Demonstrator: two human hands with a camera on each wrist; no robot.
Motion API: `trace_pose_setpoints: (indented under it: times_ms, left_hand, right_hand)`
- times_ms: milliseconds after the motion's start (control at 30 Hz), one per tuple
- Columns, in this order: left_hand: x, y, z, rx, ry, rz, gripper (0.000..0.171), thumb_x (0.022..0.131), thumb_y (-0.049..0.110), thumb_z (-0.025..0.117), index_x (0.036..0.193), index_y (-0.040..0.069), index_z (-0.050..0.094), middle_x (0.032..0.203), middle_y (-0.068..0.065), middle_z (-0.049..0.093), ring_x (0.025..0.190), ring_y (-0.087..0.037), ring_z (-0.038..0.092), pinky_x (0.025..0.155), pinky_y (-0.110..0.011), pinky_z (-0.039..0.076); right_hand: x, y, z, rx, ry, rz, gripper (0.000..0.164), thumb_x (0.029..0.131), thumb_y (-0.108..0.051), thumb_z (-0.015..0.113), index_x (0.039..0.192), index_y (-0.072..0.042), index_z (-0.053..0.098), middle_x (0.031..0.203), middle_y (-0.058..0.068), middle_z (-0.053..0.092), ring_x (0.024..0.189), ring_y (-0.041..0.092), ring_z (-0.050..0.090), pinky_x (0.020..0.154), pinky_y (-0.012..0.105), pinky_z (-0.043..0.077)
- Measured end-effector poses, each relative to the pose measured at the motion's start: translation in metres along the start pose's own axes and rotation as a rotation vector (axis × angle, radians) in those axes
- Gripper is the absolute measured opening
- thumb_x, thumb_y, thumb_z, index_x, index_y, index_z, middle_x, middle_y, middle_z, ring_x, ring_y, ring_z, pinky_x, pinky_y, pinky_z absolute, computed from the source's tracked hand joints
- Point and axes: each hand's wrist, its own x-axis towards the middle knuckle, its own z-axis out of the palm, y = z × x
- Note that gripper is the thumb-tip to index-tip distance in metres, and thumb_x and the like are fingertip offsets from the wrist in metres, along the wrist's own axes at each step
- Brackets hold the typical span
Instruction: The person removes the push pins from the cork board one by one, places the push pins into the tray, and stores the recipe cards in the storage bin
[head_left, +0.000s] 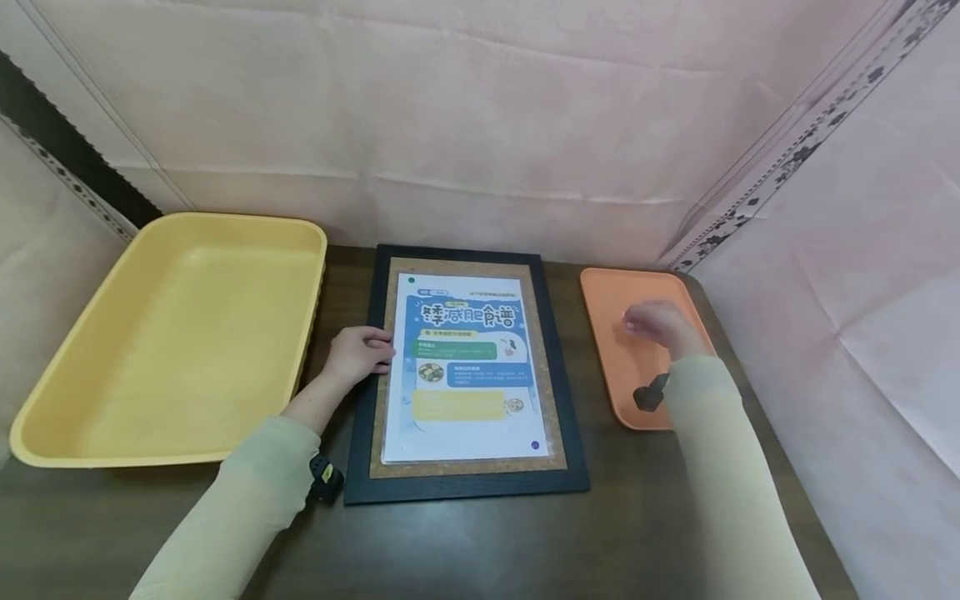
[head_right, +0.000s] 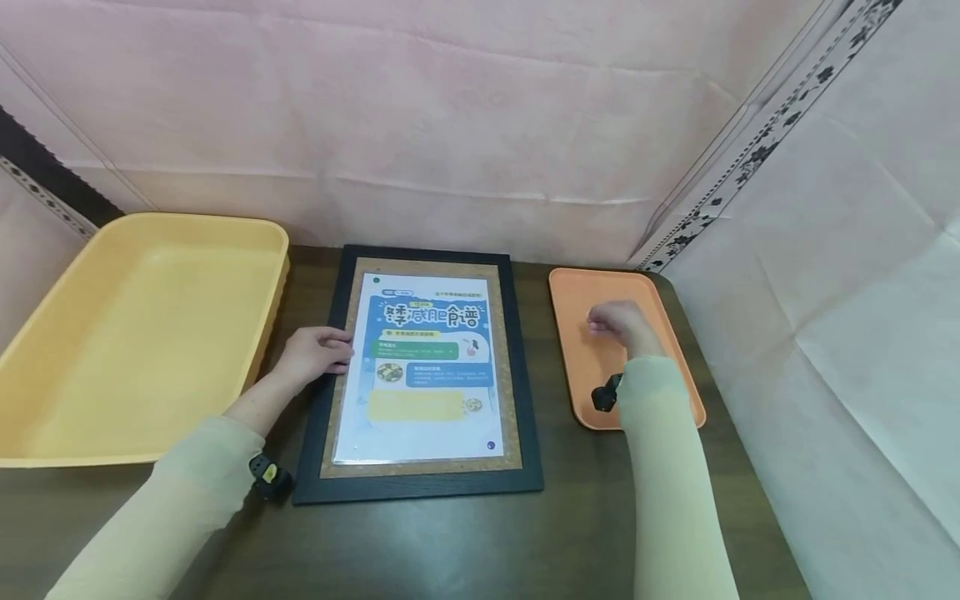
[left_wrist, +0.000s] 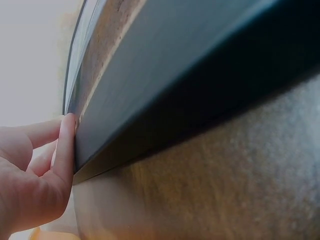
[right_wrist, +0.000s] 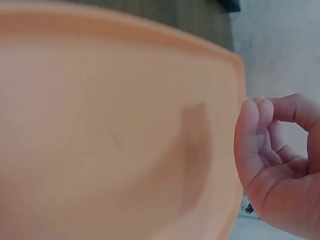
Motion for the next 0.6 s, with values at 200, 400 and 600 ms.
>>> trace_pose_setpoints:
  times_ms: [200,400,600]
  left_hand:
    - [0.000,-0.001,-0.003,0.000,0.003,-0.001,0.039,0.092,0.011,0.058,0.128,-0.002,0.052,0.113,-0.024,0.063,0.086,-0.021,0.069,0.073,-0.026,0.058]
    - [0.000,-0.001,-0.002,0.008,0.008,-0.002,0.038,0.092,0.011,0.058,0.127,-0.002,0.053,0.113,-0.023,0.064,0.087,-0.022,0.069,0.072,-0.026,0.058]
    - [0.000,0.000,0.000,0.002,0.007,-0.010,0.037,0.092,0.011,0.058,0.127,-0.001,0.054,0.113,-0.022,0.064,0.089,-0.023,0.069,0.073,-0.026,0.058]
  right_hand:
    - [-0.001,0.006,-0.001,0.033,0.039,0.116,0.017,0.087,0.003,0.046,0.076,-0.004,0.057,0.063,-0.001,0.062,0.061,0.008,0.063,0.072,0.022,0.057]
    - [-0.004,0.013,-0.002,-0.011,0.052,0.162,0.014,0.086,0.002,0.046,0.099,0.004,0.053,0.065,0.000,0.064,0.061,0.008,0.065,0.077,0.025,0.058]
    - [-0.002,0.018,-0.001,-0.029,0.058,0.166,0.011,0.087,0.002,0.048,0.096,0.005,0.054,0.063,0.000,0.064,0.058,0.008,0.063,0.071,0.025,0.058]
